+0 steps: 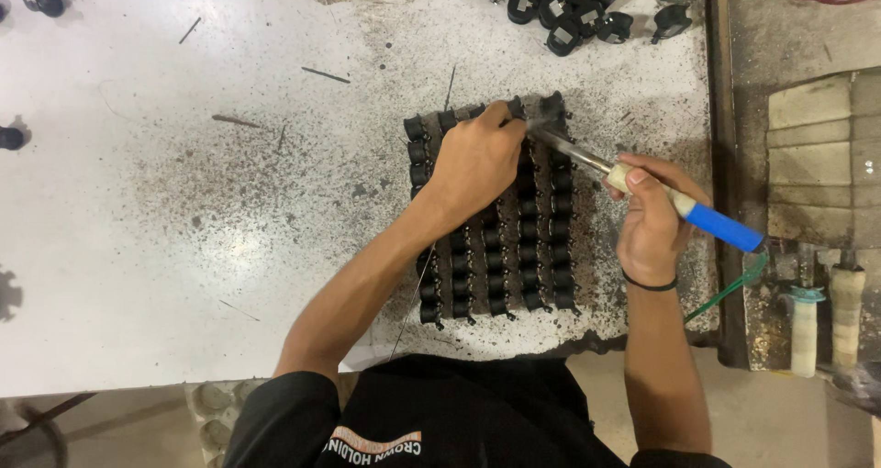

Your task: The person solders wire terminals onto black cylindrical components arranged in rows on a workbench, using a soldering iron on each part in turn. They then touch each component with a red test probe, and finally move the finished components into plastic trays.

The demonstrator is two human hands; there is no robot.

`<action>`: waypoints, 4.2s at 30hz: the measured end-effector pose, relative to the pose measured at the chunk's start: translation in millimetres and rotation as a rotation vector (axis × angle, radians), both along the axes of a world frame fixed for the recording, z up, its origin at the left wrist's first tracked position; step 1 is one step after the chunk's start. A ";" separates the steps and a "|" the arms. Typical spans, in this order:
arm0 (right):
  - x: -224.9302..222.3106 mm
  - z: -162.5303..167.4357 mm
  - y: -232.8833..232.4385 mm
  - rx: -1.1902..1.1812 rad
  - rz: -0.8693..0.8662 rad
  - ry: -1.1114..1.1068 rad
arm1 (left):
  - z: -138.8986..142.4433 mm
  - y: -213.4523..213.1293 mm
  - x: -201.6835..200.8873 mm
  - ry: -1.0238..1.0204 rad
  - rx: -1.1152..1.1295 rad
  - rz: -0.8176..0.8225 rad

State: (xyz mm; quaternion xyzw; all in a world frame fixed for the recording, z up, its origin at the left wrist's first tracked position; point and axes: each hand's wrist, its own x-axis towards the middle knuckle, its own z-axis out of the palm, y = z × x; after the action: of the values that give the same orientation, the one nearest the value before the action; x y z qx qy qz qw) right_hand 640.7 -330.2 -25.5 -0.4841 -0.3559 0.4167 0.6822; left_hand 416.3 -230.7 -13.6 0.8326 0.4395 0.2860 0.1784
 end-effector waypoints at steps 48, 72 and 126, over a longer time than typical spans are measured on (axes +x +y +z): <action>-2.6 -8.2 -29.8 0.060 -0.103 -0.215 | 11.0 -12.7 -2.8 -0.068 -0.011 0.013; 3.3 -6.6 -5.4 -0.053 -0.052 -0.008 | -1.6 3.2 -3.3 -0.182 -0.136 -0.018; 1.6 -18.0 -27.5 -0.004 -0.063 -0.051 | 3.3 -19.4 -3.2 -0.026 -0.100 -0.064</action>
State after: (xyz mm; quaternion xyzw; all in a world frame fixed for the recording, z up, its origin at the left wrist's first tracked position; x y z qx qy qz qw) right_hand 642.3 -357.7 -43.6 -0.5068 -0.3567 0.3833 0.6848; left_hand 413.1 -250.0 -10.2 0.8324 0.4240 0.2689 0.2344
